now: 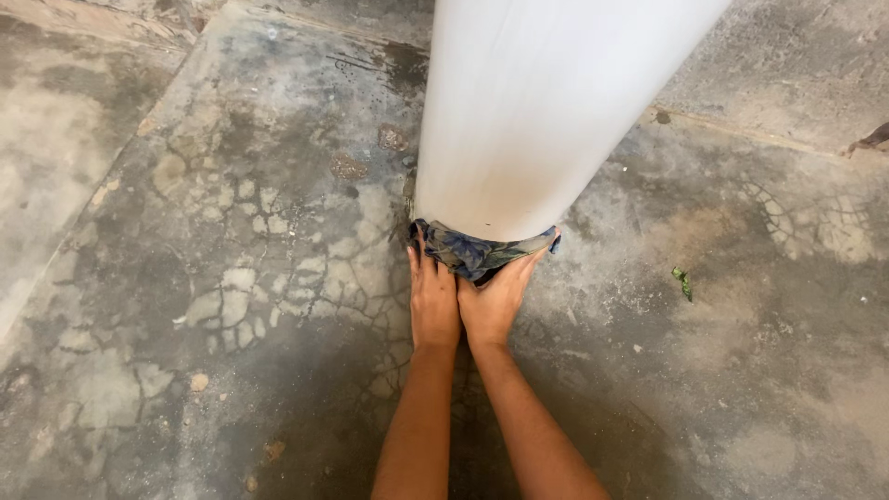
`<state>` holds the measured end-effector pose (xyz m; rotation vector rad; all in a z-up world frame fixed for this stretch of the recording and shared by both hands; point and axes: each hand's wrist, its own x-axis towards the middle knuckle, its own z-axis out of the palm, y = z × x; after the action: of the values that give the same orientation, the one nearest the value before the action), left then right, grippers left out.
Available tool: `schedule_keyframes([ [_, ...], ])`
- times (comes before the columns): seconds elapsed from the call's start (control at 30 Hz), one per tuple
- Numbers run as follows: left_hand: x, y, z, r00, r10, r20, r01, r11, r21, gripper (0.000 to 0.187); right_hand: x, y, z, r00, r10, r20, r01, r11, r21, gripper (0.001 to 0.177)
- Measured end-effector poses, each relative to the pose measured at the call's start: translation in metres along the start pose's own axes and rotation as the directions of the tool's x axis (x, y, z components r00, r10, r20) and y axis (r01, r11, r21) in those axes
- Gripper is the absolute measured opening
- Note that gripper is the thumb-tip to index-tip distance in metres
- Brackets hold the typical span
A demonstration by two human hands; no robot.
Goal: The person wipes the edges and pedestal of a white pedestal sink using a blue patterned cloth. They move around the sink, cleaning the rim and the vertical column from top to bottom.
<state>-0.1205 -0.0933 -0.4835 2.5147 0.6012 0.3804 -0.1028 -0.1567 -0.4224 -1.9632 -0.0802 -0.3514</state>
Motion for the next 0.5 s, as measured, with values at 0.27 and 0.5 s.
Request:
schedule_keyframes([
  [0.27, 0.009, 0.035, -0.046, 0.991, -0.087, 0.097, 0.096, 0.991, -0.09, 0.062, 0.01, -0.013, -0.003, 0.999, 0.031, 0.007, -0.031, 0.999, -0.009, 0.136],
  [0.5, 0.034, 0.065, -0.087, 0.989, 0.077, -0.129, -0.081, 0.996, -0.026, 0.054, 0.046, -0.052, -0.02, 0.984, -0.164, -0.062, 0.165, 0.986, 0.012, 0.133],
])
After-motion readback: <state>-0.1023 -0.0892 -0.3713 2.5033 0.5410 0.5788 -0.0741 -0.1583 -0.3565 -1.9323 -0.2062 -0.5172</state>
